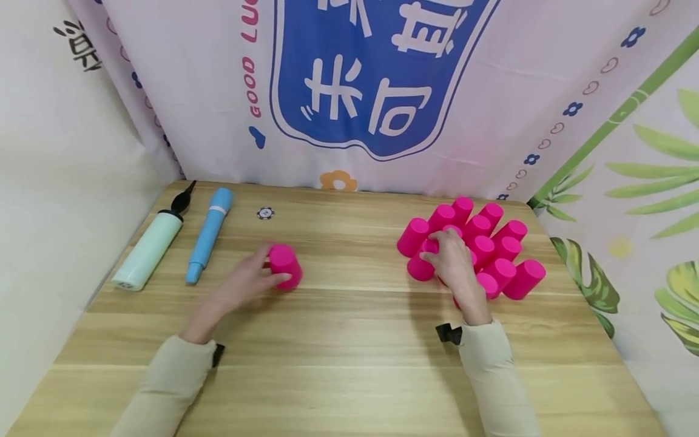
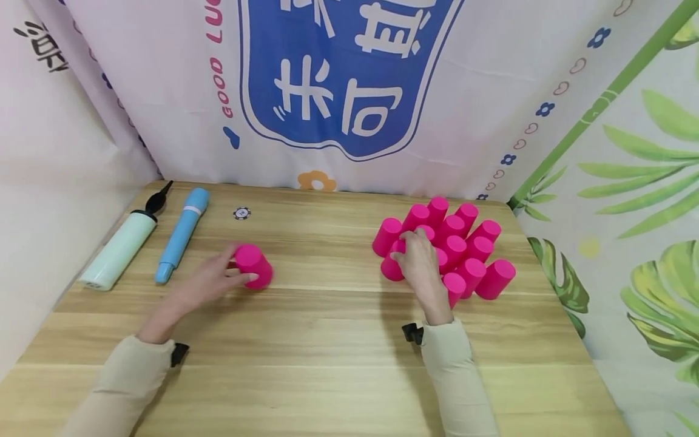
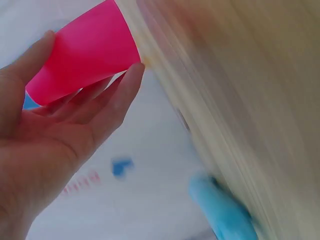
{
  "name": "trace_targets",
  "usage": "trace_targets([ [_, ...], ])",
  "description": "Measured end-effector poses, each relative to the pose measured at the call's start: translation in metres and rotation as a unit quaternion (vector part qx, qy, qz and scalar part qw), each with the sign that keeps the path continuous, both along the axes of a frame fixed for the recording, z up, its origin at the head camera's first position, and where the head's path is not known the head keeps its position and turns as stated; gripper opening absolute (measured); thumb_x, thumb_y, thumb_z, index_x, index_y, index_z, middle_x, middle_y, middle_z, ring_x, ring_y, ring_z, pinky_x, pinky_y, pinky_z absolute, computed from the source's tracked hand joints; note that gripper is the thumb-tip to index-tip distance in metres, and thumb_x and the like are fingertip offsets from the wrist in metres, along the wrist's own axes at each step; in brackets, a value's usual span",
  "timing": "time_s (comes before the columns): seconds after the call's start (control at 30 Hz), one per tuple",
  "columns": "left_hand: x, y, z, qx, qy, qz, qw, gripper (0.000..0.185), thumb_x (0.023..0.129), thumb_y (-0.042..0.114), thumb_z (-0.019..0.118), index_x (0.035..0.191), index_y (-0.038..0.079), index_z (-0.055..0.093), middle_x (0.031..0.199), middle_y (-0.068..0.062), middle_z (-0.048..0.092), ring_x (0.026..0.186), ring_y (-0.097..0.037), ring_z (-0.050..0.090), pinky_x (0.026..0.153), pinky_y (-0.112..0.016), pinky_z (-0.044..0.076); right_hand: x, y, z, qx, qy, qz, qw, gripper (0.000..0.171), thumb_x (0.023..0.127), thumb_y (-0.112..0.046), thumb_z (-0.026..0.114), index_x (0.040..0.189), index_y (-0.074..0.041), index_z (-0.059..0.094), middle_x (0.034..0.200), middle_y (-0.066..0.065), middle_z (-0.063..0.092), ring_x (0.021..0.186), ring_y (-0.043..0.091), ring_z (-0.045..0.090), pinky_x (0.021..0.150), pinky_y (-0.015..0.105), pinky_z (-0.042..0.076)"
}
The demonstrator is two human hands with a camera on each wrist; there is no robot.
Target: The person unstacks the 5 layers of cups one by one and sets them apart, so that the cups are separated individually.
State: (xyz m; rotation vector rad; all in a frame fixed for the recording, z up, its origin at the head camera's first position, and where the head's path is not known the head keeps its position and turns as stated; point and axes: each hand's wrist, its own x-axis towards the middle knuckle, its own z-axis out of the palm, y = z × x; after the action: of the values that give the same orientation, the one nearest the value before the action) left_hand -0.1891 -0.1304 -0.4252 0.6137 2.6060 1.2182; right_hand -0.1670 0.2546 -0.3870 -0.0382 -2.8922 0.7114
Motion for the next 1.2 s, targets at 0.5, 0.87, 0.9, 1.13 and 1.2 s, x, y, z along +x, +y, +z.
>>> trace_targets([
  [0.5,0.02,0.184,-0.004,-0.04,0.046,-0.153,0.9864,0.058,0.085,0.028,0.075,0.132,0.007,0.048,0.12,-0.006,0.061,0.106,-0.018,0.06,0.088,-0.031,0.052,0.004,-0.005,0.001,0.01,-0.026,-0.014,1.0,0.039,0.08,-0.01,0.078,0.112,0.008,0.064,0.103,0.02,0.053,0.092,0.035,0.056,0.077,0.048,0.052],
  [0.87,0.021,0.214,-0.016,-0.035,0.05,-0.153,0.9863,0.07,0.084,0.024,0.076,0.141,0.007,0.04,0.131,-0.009,0.055,0.113,-0.022,0.057,0.093,-0.036,0.05,0.0,-0.02,0.0,0.031,-0.012,0.007,0.999,0.036,0.08,-0.007,0.077,0.11,0.008,0.064,0.1,0.02,0.053,0.087,0.034,0.058,0.075,0.045,0.054],
  [0.9,0.02,0.215,-0.017,-0.034,0.046,-0.153,0.9866,0.07,0.084,0.024,0.076,0.142,0.008,0.039,0.131,-0.008,0.055,0.113,-0.021,0.057,0.093,-0.035,0.05,0.0,-0.02,0.0,0.031,-0.01,0.009,0.999,0.036,0.08,-0.007,0.077,0.11,0.008,0.064,0.099,0.019,0.053,0.085,0.033,0.058,0.075,0.044,0.054],
  [1.13,0.017,0.22,-0.018,-0.029,0.035,-0.162,0.9858,0.066,0.085,0.023,0.076,0.139,0.009,0.041,0.133,-0.006,0.053,0.114,-0.018,0.056,0.096,-0.031,0.048,0.003,-0.024,0.0,0.03,-0.016,0.009,0.999,0.036,0.082,-0.009,0.076,0.111,0.007,0.064,0.095,0.017,0.051,0.079,0.031,0.057,0.07,0.041,0.053],
  [1.2,0.016,0.221,-0.018,-0.032,0.038,-0.163,0.9854,0.069,0.085,0.024,0.076,0.141,0.008,0.039,0.137,-0.007,0.052,0.117,-0.019,0.055,0.099,-0.03,0.046,0.001,-0.026,0.001,0.032,-0.019,0.011,0.999,0.036,0.082,-0.01,0.076,0.111,0.007,0.063,0.096,0.016,0.051,0.078,0.031,0.057,0.069,0.041,0.054],
])
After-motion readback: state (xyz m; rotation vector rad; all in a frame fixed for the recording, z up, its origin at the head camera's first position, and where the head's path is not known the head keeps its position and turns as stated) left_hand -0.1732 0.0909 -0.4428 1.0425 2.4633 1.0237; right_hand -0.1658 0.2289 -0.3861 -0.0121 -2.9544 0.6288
